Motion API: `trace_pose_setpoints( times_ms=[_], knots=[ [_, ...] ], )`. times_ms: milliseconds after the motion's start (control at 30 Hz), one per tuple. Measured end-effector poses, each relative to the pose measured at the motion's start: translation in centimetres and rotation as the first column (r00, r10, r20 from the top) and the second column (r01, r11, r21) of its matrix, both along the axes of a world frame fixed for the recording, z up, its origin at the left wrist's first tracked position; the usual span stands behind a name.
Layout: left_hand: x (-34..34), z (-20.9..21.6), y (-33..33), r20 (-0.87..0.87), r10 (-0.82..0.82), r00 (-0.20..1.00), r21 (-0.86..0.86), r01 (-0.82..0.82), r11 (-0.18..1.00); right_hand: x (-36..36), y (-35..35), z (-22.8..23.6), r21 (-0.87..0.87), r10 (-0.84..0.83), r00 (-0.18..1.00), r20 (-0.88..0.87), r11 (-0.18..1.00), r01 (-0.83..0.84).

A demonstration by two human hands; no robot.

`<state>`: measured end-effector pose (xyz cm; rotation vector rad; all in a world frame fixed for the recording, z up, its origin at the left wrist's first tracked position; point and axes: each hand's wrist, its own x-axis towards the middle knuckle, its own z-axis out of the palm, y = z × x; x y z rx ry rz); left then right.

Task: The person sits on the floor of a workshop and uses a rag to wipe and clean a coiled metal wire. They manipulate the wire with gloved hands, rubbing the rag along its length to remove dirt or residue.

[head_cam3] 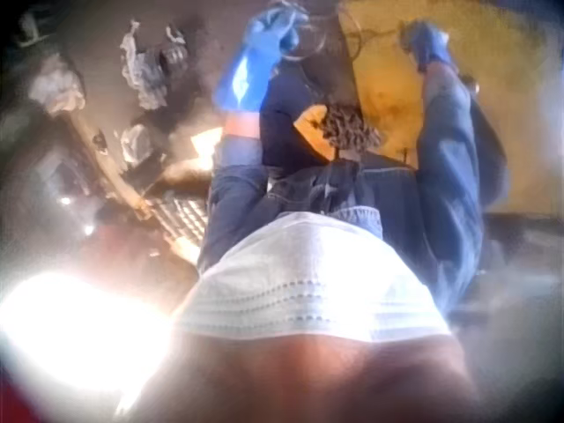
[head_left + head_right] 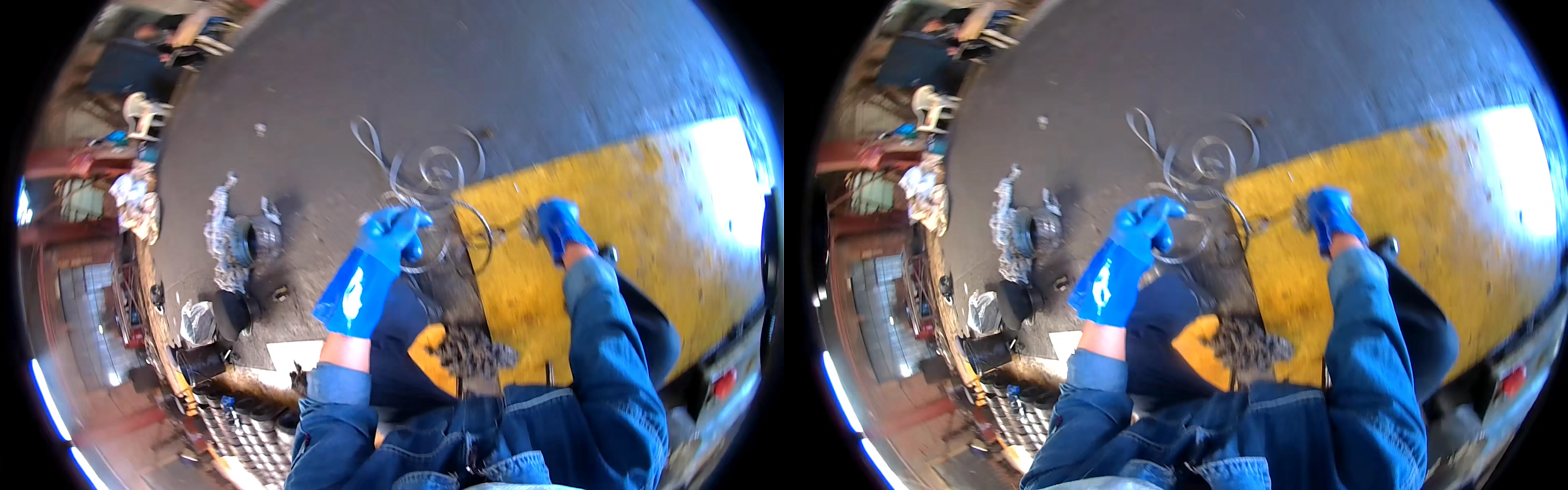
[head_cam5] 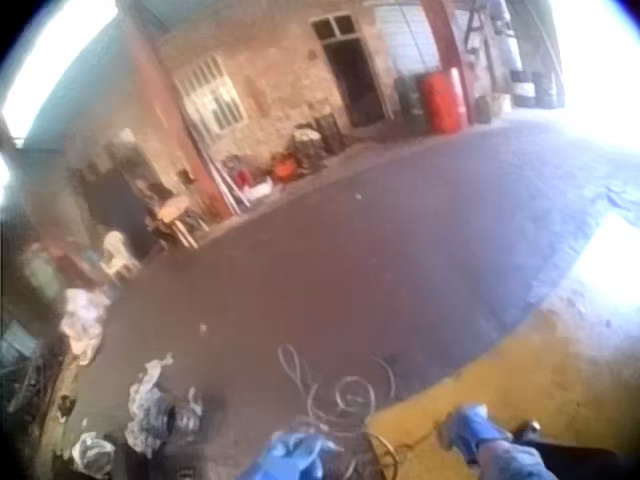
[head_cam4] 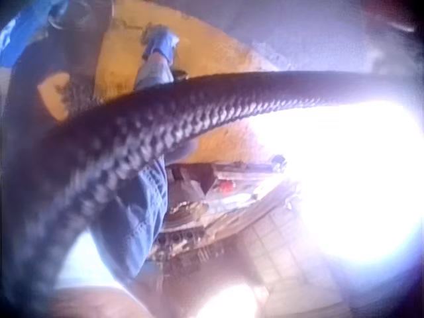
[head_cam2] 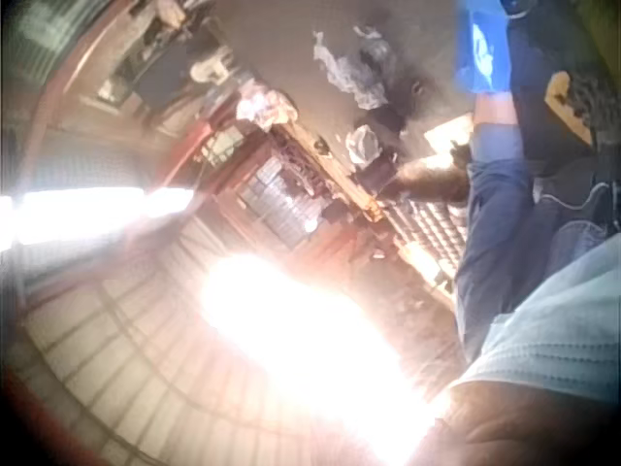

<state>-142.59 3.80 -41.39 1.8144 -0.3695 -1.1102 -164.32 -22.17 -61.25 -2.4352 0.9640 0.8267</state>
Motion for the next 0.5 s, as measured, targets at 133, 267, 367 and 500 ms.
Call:
trace_pose_setpoints(
  times_ms=[133, 267, 367, 500],
  knots=[
    [-3.2, -0.6, -2.9, -0.011, -0.159, 0.987, 0.153, 0.159, 0.975, -2.0, 0.4, -6.0, -0.044, -0.149, 0.989, 0.017, 0.988, 0.15],
    [-4.9, -2.5, -2.6, -0.031, -0.208, 0.978, 0.232, 0.21, 0.95, -2.7, 0.2, -6.3, 0.094, -0.086, 0.994, 0.071, 0.992, 0.08],
    [-5.2, -4.2, -1.9, -0.05, -0.18, 0.982, 0.208, 0.186, 0.96, -4.7, -0.3, -4.4, 0.155, -0.17, 0.972, 0.165, 0.977, 0.145],
    [-4.5, -5.4, -1.9, 0.007, -0.163, 0.987, 0.149, 0.16, 0.976, -7.4, -2.3, -2.8, 0.345, -0.447, 0.829, 0.335, 0.877, 0.334]
  ],
)
